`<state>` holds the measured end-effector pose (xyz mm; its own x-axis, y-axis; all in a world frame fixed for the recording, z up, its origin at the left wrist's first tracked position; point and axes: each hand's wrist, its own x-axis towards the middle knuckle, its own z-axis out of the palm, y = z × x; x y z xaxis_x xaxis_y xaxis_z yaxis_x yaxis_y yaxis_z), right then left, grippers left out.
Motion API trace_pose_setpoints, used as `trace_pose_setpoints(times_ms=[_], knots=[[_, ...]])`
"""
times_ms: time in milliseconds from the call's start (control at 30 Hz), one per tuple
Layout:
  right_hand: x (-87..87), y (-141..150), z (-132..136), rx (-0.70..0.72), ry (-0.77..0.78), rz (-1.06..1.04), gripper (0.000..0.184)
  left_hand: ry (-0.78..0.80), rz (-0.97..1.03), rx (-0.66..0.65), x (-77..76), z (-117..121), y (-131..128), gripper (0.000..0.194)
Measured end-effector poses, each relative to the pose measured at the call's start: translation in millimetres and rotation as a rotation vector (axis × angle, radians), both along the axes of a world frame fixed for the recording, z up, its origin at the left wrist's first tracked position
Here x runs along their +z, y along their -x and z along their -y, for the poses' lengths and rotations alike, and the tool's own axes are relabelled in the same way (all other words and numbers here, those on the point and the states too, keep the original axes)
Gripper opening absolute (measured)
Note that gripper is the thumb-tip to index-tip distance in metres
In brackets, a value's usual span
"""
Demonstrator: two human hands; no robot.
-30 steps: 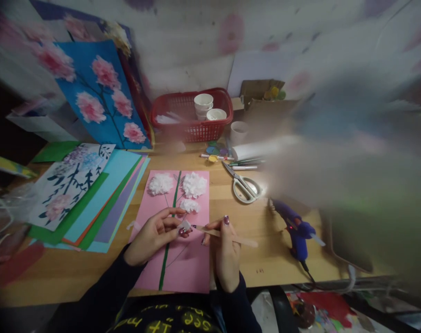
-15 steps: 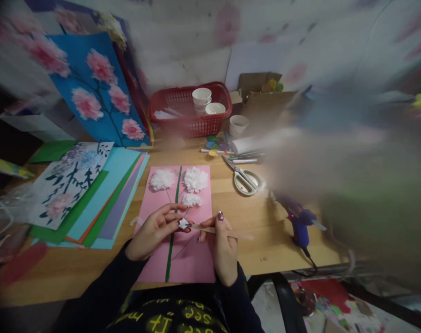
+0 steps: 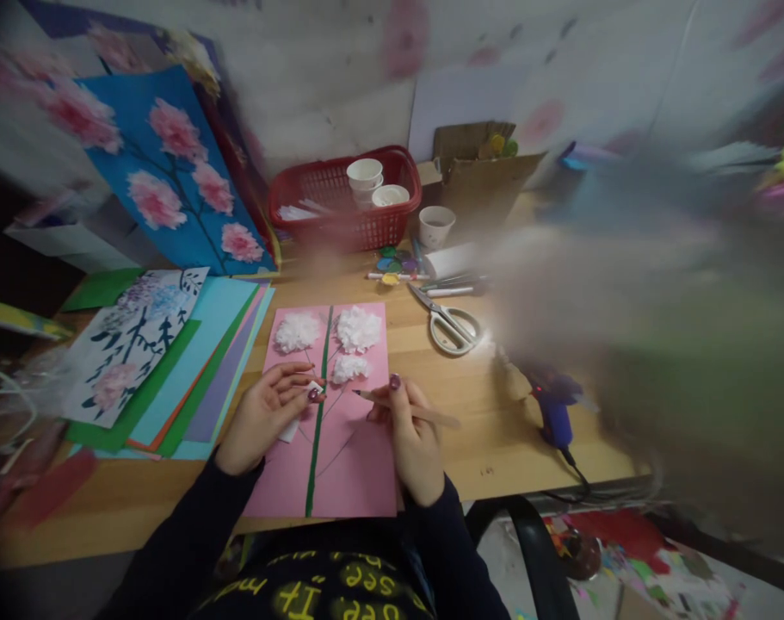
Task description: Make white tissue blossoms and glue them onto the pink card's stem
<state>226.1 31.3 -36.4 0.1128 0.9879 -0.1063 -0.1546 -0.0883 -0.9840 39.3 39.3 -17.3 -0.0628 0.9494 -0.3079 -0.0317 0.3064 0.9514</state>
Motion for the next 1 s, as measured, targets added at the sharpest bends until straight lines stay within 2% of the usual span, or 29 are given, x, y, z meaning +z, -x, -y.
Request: trace_pose_setpoints(times_ms=[100,200,300,433,533,833,1000], knots=[[2.2,-2.7,-8.8,0.082,-0.069,0.219,0.039,-0.008,-0.084,0.004,0.4,-3.4,0.3,0.041],[2.2,-5.3,-14.1,0.01,-0.084,0.282,0.041,-0.092,-0.176,-0.02,1.4,-6.2,-5.8,0.036],[-1.0,-7.3,-15.8,-0.069,-0.052,0.285,0.043,-0.18,-0.322,-0.065,3.9,-10.4,-16.2,0.037],[-5.7,-6.7,-15.6,-0.007,-0.074,0.263,0.041,-0.237,-0.551,-0.129,10.4,-19.5,-31.8,0.042],[-7.9,-5.6,-15.6,-0.004,-0.089,0.231,0.038,-0.261,-0.588,-0.148,12.2,-27.3,-40.2,0.041],[-8.8,-6.4,-16.7,-0.002,-0.076,0.189,0.034,-0.415,-0.794,-0.229,-6.4,-41.2,-45.3,0.037],[-8.2,-7.2,-16.0,-0.028,-0.082,0.206,0.034,-0.49,-0.958,-0.27,-7.9,-45.5,-46.4,0.036]])
